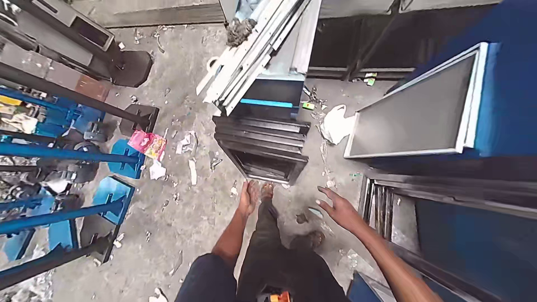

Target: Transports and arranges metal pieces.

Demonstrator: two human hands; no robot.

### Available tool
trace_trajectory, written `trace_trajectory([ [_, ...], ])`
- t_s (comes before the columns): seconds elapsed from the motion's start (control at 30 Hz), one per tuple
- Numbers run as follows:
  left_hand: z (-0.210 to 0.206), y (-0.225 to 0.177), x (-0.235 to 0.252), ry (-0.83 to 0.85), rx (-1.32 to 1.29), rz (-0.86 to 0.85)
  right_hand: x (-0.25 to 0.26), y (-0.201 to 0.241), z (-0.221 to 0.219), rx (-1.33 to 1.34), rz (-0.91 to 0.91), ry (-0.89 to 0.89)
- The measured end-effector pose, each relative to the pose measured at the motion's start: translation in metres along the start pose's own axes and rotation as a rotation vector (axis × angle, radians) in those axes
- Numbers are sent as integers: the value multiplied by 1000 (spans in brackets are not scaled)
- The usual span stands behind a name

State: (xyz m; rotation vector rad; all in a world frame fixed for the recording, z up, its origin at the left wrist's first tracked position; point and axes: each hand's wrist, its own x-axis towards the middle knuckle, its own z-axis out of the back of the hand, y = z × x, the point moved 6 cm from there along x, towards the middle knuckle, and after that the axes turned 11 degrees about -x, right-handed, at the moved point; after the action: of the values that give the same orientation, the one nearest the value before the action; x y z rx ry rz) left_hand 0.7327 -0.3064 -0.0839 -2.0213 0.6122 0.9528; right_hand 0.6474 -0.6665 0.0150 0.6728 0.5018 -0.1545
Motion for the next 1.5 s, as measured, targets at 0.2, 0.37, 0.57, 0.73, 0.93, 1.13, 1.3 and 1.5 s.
trace_trajectory([
  [0.2, -76, -81, 107, 89, -383, -93, 238, 184, 55, -352, 273, -226],
  [0.37, -108, -112, 136, 53, -656, -180, 359, 214, 58, -483, -10, -195],
  [0.57, -108, -114, 150, 147, -577, -300, 375, 211, 60, -473, -254, 20],
  [0.73, -87, -103, 118, 256, -622, -204, 344, 214, 47, -377, -129, 153],
  [0.93, -9, -68, 41, 45, -524, -306, 300, 201, -37, -224, -24, 706],
  [1.13, 39, -48, -1, -127, -484, -368, 264, 198, -95, -23, -144, 894],
  [1.3, 40, -51, -10, -202, -473, -357, 247, 199, -100, 72, -92, 929],
  [1.5, 14, -65, -27, -57, -423, -273, 210, 192, -69, 272, -122, 870],
])
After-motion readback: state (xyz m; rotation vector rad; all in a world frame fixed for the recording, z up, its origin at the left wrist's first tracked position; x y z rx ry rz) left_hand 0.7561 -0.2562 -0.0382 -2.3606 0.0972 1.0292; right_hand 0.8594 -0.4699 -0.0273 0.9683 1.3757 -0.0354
